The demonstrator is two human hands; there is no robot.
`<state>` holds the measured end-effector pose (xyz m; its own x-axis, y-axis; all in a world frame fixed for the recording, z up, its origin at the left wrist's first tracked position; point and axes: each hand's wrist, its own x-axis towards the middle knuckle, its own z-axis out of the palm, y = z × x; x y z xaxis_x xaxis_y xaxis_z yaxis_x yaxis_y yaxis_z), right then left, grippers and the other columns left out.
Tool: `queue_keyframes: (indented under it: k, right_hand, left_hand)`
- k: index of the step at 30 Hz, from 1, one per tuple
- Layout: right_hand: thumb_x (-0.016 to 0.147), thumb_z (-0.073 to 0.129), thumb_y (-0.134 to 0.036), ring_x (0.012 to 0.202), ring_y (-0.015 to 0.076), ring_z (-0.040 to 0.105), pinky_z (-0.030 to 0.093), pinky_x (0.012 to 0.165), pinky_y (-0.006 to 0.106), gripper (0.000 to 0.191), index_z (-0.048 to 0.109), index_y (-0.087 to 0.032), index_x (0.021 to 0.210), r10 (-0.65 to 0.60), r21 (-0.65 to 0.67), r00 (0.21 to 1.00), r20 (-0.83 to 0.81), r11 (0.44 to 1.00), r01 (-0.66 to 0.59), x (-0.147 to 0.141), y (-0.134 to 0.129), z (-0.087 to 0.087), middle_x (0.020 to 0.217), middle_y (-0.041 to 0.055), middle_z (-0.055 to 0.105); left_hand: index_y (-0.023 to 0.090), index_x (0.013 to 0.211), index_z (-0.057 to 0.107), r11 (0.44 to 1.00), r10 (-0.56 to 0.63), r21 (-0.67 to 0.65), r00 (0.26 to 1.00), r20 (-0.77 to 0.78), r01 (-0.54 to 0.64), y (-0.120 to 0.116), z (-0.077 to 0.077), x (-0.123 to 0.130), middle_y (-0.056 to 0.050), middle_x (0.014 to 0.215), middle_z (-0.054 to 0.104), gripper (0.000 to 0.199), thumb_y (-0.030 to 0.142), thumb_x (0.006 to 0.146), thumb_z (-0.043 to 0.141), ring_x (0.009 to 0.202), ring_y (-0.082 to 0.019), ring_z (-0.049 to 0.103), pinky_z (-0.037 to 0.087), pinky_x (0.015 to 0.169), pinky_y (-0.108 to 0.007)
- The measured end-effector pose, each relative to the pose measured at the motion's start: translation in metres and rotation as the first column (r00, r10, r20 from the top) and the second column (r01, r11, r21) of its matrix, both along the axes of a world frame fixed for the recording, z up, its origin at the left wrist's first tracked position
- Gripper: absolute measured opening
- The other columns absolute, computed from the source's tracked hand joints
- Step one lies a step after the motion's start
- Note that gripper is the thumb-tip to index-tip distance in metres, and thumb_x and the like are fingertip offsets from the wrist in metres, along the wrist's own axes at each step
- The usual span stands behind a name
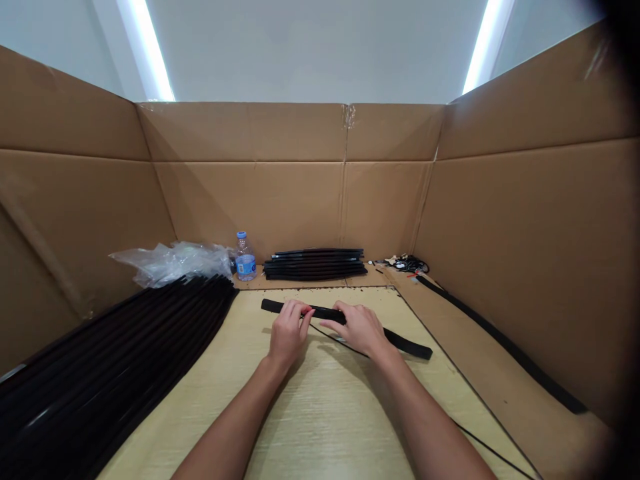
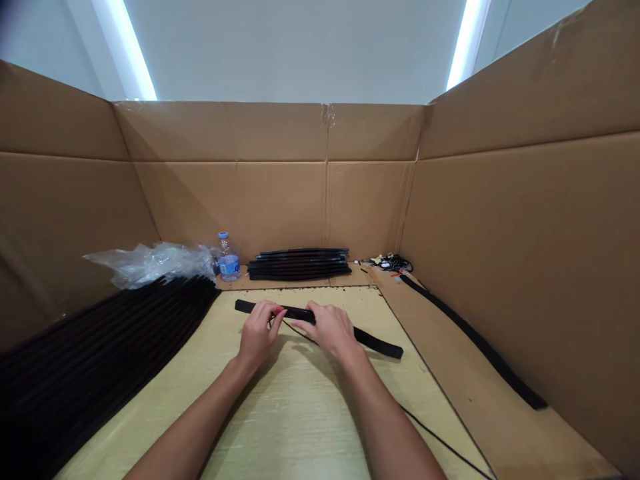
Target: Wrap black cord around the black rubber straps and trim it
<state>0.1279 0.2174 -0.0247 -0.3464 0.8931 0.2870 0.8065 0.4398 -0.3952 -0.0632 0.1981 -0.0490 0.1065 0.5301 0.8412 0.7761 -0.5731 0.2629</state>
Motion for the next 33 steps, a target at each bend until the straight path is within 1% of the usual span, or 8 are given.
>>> queue_keyframes:
  k: [4,8,15,18,22,27,30,33]
  right_hand:
    - [0.087,0.029,-0.067,0.084,0.0146,0.063,0.034,0.070,0.020,0.057,0.063,-0.025,0.105,0.029,0.027,1.000,0.000,0.999,-0.029,0.001,0.003,-0.004,0.094,0.0066,0.069]
    - [0.089,0.028,-0.062,0.084,0.0134,0.062,0.035,0.071,0.020,0.055,0.065,-0.025,0.105,0.057,-0.003,0.998,-0.012,0.998,-0.057,0.002,0.005,-0.006,0.095,0.0057,0.069]
    - [0.087,0.043,-0.056,0.097,0.0136,0.062,0.037,0.079,0.020,0.042,0.061,-0.029,0.114,0.184,-0.016,0.979,-0.090,0.982,-0.186,0.007,0.004,-0.003,0.106,0.0015,0.067]
    - [0.088,0.045,-0.048,0.098,0.0133,0.061,0.037,0.080,0.019,0.038,0.061,-0.025,0.114,0.230,-0.039,0.969,-0.088,0.971,-0.234,0.010,0.004,-0.003,0.107,0.0032,0.067]
    - [0.089,0.045,-0.041,0.089,0.0117,0.059,0.035,0.075,0.019,0.033,0.062,-0.018,0.106,0.237,-0.071,0.969,-0.070,0.968,-0.242,0.013,0.005,-0.002,0.101,0.0065,0.066]
    - [0.089,0.044,-0.035,0.076,0.0084,0.055,0.033,0.068,0.017,0.027,0.061,-0.015,0.095,0.287,-0.118,0.950,-0.124,0.946,-0.301,0.014,0.007,-0.004,0.089,0.0055,0.066]
    - [0.088,0.045,-0.036,0.074,0.0085,0.054,0.033,0.067,0.017,0.027,0.061,-0.015,0.094,0.282,-0.126,0.948,-0.144,0.945,-0.301,0.014,0.007,-0.003,0.088,0.0053,0.065]
    - [0.085,0.051,-0.043,0.084,0.0107,0.056,0.034,0.072,0.018,0.032,0.061,-0.017,0.099,0.302,-0.104,0.938,-0.170,0.941,-0.322,0.013,0.006,0.000,0.097,0.0050,0.066]
  left_hand:
    - [0.019,0.086,0.055,1.000,0.008,-0.003,0.999,-0.034,-0.008,0.001,-0.001,-0.001,-0.006,0.083,0.061,0.008,0.023,0.092,0.051,0.082,-0.019,0.055,0.043,0.074,-0.032]
    - [0.019,0.085,0.056,1.000,-0.002,-0.024,0.999,-0.044,0.001,0.001,-0.002,-0.001,-0.006,0.082,0.060,0.010,0.024,0.092,0.051,0.082,-0.019,0.055,0.043,0.074,-0.032]
    - [0.019,0.085,0.055,0.999,0.050,-0.004,0.993,-0.105,-0.051,-0.001,0.000,0.000,-0.006,0.081,0.060,0.010,0.023,0.092,0.050,0.081,-0.019,0.055,0.043,0.072,-0.031]
    - [0.019,0.084,0.055,0.997,0.074,0.008,0.987,-0.144,-0.073,-0.002,-0.001,0.000,-0.006,0.080,0.059,0.010,0.022,0.092,0.049,0.081,-0.019,0.054,0.044,0.071,-0.031]
    - [0.019,0.084,0.055,0.998,0.063,-0.001,0.981,-0.184,-0.064,-0.003,-0.003,0.000,-0.006,0.080,0.059,0.012,0.022,0.093,0.048,0.079,-0.019,0.054,0.044,0.070,-0.031]
    - [0.019,0.083,0.053,0.997,0.073,0.011,0.980,-0.185,-0.073,-0.003,-0.005,0.003,-0.006,0.079,0.058,0.011,0.020,0.092,0.048,0.078,-0.019,0.053,0.044,0.067,-0.031]
    - [0.018,0.083,0.053,0.997,0.071,0.029,0.978,-0.195,-0.067,-0.003,-0.005,0.004,-0.006,0.079,0.058,0.010,0.019,0.092,0.048,0.078,-0.019,0.053,0.044,0.067,-0.030]
    - [0.018,0.083,0.053,0.998,0.063,0.039,0.979,-0.192,-0.056,-0.002,-0.006,0.004,-0.006,0.079,0.058,0.009,0.019,0.091,0.049,0.078,-0.019,0.054,0.044,0.068,-0.030]
